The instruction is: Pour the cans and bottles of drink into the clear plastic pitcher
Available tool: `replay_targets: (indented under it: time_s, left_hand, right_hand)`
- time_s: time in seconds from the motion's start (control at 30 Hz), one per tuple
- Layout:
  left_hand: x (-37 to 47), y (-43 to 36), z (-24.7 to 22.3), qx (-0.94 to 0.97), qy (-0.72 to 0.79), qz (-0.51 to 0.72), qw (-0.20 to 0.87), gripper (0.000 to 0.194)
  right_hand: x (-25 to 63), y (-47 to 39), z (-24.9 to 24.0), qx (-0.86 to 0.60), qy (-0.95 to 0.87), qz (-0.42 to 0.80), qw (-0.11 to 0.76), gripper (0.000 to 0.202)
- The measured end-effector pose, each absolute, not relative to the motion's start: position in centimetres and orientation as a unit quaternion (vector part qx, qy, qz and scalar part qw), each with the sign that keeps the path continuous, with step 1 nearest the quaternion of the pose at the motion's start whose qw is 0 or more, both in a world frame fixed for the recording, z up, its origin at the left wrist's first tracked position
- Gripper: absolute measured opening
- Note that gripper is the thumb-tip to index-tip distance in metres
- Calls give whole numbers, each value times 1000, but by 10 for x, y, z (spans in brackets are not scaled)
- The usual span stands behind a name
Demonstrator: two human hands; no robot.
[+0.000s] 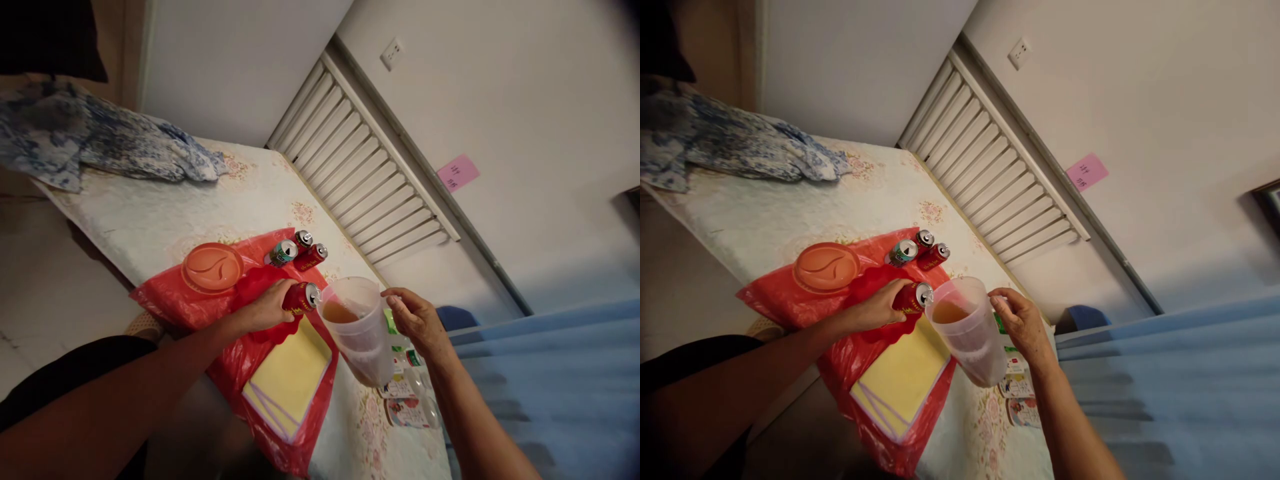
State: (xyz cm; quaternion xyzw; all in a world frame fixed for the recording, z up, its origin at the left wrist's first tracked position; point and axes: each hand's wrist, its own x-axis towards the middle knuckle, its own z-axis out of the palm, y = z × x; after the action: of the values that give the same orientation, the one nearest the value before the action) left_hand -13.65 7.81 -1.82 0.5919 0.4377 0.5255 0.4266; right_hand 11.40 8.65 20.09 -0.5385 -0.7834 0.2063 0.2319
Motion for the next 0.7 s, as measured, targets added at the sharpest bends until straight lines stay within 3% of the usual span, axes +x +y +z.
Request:
replay_targets:
  time_s: [0.7]
  left_hand:
    - [-138,76,-13,601,453,502,426,52]
  right_hand:
    - [111,86,204,-547,-778,203,232,42]
